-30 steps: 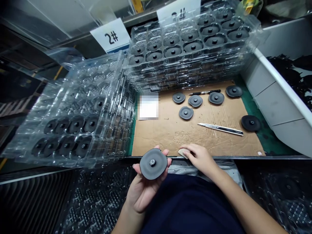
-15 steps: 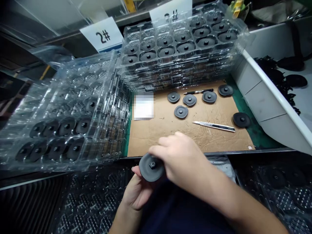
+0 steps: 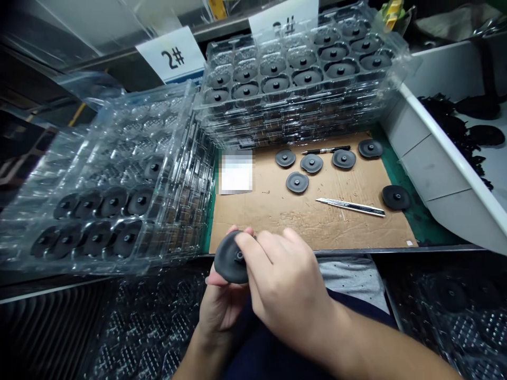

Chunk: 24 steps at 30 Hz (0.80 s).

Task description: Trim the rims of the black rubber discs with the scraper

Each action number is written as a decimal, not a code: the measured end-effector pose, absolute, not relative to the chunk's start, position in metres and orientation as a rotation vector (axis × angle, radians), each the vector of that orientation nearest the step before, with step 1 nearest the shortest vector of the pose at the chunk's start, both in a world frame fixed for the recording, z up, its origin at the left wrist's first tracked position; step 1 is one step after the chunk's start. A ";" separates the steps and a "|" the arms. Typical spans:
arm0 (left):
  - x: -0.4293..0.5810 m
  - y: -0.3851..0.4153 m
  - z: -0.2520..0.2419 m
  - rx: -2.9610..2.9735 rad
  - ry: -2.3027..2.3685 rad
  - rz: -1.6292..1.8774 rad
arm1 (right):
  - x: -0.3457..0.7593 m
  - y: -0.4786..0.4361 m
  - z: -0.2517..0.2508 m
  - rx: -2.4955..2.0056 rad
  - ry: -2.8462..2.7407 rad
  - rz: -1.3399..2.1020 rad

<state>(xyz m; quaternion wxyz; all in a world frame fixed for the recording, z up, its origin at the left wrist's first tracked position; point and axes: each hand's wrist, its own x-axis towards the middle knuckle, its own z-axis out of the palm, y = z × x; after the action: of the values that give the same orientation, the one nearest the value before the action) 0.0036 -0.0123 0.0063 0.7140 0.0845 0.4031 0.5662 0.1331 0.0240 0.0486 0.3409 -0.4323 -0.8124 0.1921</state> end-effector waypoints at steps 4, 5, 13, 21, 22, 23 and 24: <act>0.003 -0.015 0.005 0.221 0.769 1.338 | 0.161 0.018 0.041 -1.211 -1.973 1.006; 0.003 -0.016 0.006 0.220 0.738 1.340 | 0.168 0.021 0.039 -1.247 -1.866 1.131; 0.006 -0.019 0.004 0.262 0.731 1.377 | 0.162 0.026 0.044 -1.195 -1.916 0.751; 0.004 -0.020 -0.006 0.297 0.864 1.420 | 0.146 0.027 0.042 -1.082 -2.267 0.726; 0.004 -0.020 -0.007 0.296 0.871 1.430 | 0.145 0.027 0.043 -1.089 -2.247 0.669; 0.003 -0.020 -0.006 0.298 0.873 1.431 | 0.145 0.026 0.044 -1.100 -2.224 0.645; 0.003 -0.020 -0.006 0.300 0.869 1.422 | 0.146 0.025 0.045 -1.107 -2.202 0.694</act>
<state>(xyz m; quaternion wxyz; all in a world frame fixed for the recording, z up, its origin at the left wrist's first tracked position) 0.0029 -0.0202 -0.0060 0.6624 0.1327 0.3846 0.6291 0.1455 0.0247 0.0451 0.2863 -0.4141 -0.8241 0.2598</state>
